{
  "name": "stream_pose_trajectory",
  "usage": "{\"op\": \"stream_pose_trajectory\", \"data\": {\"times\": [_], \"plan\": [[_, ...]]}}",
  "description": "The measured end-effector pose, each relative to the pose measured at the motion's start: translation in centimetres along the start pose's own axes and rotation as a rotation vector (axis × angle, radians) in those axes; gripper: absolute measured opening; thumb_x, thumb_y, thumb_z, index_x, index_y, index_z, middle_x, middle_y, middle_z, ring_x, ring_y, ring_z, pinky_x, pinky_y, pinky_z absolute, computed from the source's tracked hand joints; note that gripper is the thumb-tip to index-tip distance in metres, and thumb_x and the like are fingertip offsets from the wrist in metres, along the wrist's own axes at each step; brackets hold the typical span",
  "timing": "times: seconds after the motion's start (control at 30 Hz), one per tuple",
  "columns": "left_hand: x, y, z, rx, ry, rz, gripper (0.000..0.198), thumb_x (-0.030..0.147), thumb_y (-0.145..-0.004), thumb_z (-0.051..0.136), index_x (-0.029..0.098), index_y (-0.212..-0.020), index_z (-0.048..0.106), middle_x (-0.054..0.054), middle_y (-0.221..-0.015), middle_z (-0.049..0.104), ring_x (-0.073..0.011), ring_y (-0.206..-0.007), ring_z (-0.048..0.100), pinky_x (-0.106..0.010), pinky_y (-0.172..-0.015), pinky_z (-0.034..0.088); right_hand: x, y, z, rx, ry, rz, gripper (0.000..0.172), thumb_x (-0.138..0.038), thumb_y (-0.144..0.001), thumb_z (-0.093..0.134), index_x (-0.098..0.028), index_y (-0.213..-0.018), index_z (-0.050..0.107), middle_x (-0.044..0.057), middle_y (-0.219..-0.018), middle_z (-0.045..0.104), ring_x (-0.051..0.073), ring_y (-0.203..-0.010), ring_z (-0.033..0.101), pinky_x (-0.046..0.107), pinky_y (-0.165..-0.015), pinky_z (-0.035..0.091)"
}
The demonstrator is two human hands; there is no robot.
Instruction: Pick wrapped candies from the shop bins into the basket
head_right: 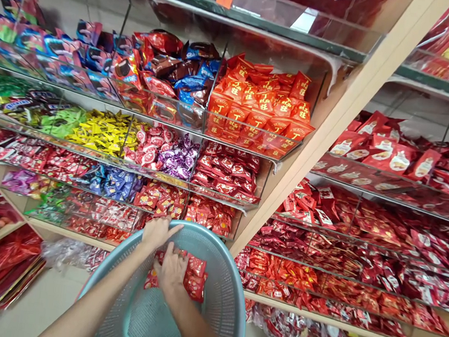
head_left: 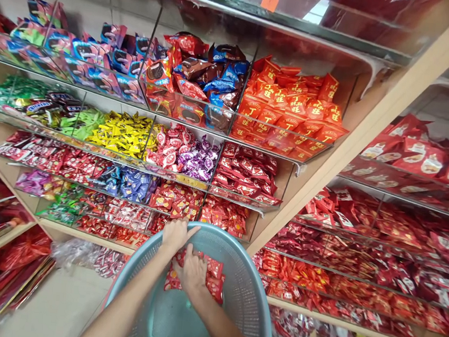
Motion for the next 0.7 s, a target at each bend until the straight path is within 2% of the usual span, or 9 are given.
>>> {"op": "stream_pose_trajectory", "data": {"times": [0.17,0.27,0.33,0.4,0.47,0.6,0.7], "plan": [[0.1,0.1,-0.1,0.002,0.0,-0.001,0.071,0.066,-0.072,0.015,0.012,-0.095,0.055,-0.014,-0.083,0.06,-0.0271,-0.08,0.056,-0.035,-0.068,0.038,2.2,-0.7,-5.0,0.124,-0.08,-0.122,0.027,-0.037,-0.081,0.035,-0.021,-0.102,0.041,0.006,-0.089,0.058,0.02,-0.081,0.055,0.033,-0.075,0.034],[0.1,0.2,-0.2,-0.01,0.004,-0.017,0.069,0.064,-0.073,0.016,0.012,-0.097,0.054,-0.015,-0.086,0.06,-0.0266,-0.082,0.056,-0.034,-0.07,0.038,4.7,-2.6,-8.0,0.24,-0.138,-0.135,0.023,-0.032,-0.082,0.031,-0.019,-0.097,0.042,0.006,-0.089,0.057,0.018,-0.082,0.053,0.028,-0.072,0.034],[0.1,0.2,-0.2,-0.011,0.004,-0.024,0.068,0.063,-0.074,0.017,0.012,-0.098,0.054,-0.015,-0.088,0.06,-0.0262,-0.083,0.055,-0.034,-0.072,0.038,6.5,-4.3,-9.2,0.316,-0.164,-0.098,0.02,-0.032,-0.081,0.034,-0.018,-0.092,0.044,0.005,-0.087,0.057,0.017,-0.082,0.052,0.026,-0.071,0.034],[0.1,0.2,-0.2,-0.01,0.002,-0.026,0.068,0.063,-0.074,0.017,0.012,-0.098,0.054,-0.015,-0.089,0.06,-0.0258,-0.084,0.055,-0.033,-0.072,0.038,8.2,-6.1,-9.4,0.355,-0.189,-0.039,0.019,-0.033,-0.078,0.039,-0.018,-0.088,0.045,0.005,-0.086,0.057,0.017,-0.082,0.052,0.025,-0.069,0.035],[0.1,0.2,-0.1,-0.005,-0.002,-0.027,0.068,0.064,-0.073,0.018,0.012,-0.097,0.055,-0.015,-0.088,0.06,-0.0256,-0.084,0.056,-0.033,-0.072,0.038,9.5,-7.8,-9.0,0.338,-0.241,0.041,0.022,-0.036,-0.074,0.044,-0.018,-0.086,0.047,0.005,-0.086,0.057,0.016,-0.08,0.052,0.024,-0.066,0.036],[0.1,0.1,-0.1,0.031,-0.014,-0.008,0.069,0.065,-0.072,0.015,0.012,-0.094,0.055,-0.015,-0.084,0.06,-0.0261,-0.081,0.057,-0.034,-0.069,0.039,11.0,-10.3,-6.9,0.165,-0.352,0.243,0.034,-0.046,-0.066,0.05,-0.017,-0.084,0.051,0.006,-0.081,0.059,0.016,-0.074,0.055,0.023,-0.059,0.037],[0.1,0.0,0.0,0.058,-0.025,0.01,0.069,0.065,-0.073,0.014,0.013,-0.092,0.056,-0.015,-0.08,0.061,-0.0264,-0.078,0.057,-0.035,-0.067,0.039,11.2,-11.2,-6.0,0.098,-0.359,0.296,0.037,-0.051,-0.06,0.053,-0.017,-0.076,0.054,0.005,-0.073,0.06,0.017,-0.069,0.056,0.023,-0.055,0.036]]}}
Point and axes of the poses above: each hand's wrist, its own y-axis away from the middle knuckle, its own z-axis out of the palm, x = y × z, the point moved 6 cm from there along -y, towards the middle knuckle
